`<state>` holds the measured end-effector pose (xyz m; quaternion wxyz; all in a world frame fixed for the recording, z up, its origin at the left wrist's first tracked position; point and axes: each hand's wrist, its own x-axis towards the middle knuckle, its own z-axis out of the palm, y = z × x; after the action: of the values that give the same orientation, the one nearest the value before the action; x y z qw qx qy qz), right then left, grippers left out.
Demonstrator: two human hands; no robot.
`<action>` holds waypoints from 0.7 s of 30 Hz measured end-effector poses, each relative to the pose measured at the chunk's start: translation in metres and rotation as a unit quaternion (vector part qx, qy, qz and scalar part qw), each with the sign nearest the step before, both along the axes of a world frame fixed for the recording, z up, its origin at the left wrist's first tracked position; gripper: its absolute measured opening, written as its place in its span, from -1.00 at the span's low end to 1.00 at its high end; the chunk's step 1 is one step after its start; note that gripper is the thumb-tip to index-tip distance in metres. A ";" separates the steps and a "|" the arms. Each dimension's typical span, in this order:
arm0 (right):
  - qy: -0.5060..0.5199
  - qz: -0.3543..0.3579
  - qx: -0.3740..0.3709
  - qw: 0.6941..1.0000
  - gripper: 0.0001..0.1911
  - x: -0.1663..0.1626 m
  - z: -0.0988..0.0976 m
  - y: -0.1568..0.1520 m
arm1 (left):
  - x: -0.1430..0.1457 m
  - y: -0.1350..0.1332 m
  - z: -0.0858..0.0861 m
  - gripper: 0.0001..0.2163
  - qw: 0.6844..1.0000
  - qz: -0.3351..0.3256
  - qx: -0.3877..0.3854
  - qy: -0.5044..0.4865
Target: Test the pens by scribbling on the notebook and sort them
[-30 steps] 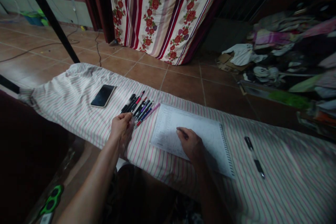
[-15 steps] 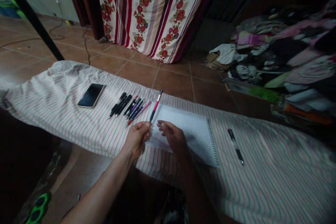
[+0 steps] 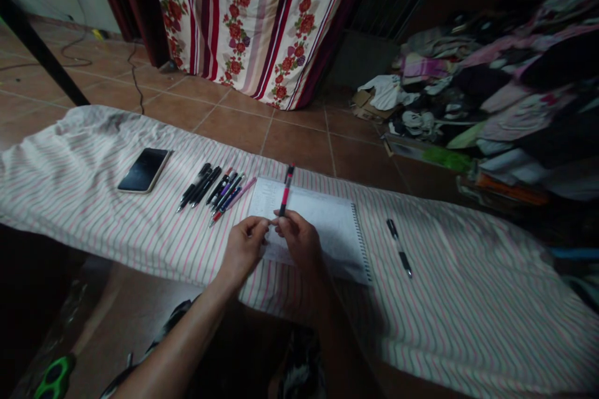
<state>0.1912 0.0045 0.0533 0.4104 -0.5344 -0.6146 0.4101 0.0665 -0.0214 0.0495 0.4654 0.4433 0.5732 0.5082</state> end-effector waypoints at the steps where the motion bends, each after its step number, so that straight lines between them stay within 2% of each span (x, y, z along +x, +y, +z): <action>1: -0.029 -0.004 0.013 0.999 -0.68 0.002 -0.001 0.001 | -0.001 -0.001 0.001 -0.79 0.998 0.017 0.027 0.056; 3: -0.078 -0.007 0.047 0.996 -0.71 0.008 -0.002 0.002 | -0.003 -0.004 0.007 -0.81 0.974 0.069 0.099 0.189; 5: -0.095 0.001 0.077 0.993 -0.75 0.013 -0.002 0.003 | -0.007 -0.007 0.014 -0.81 0.928 0.084 0.200 0.302; 7: -0.084 0.021 0.088 0.992 -0.77 0.018 -0.002 0.004 | -0.011 -0.008 0.019 -0.81 0.870 0.063 0.288 0.395; 10: -0.048 0.043 0.079 0.995 -0.79 0.022 0.000 0.003 | -0.016 -0.003 0.017 -0.77 0.809 -0.009 0.317 0.495; 12: -0.024 0.050 0.065 0.996 -0.80 0.023 0.001 0.003 | -0.019 0.000 0.011 -0.75 0.791 -0.057 0.296 0.533; 14: 0.013 0.040 0.030 0.999 -0.81 0.022 0.001 0.003 | -0.020 0.002 0.004 -0.76 0.780 -0.079 0.265 0.561; 17: 0.119 -0.005 -0.058 0.991 -0.71 0.018 0.000 0.002 | -0.020 0.002 -0.001 -0.76 0.775 -0.068 0.239 0.581; 21: 0.235 -0.071 -0.169 0.955 -0.65 0.013 0.002 0.001 | -0.015 -0.001 0.000 -0.76 0.779 -0.053 0.222 0.585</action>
<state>0.2046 0.0051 0.0549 0.4749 -0.5271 -0.3828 0.5917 0.0518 -0.0222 0.0492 -0.0439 0.7758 0.5822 0.2390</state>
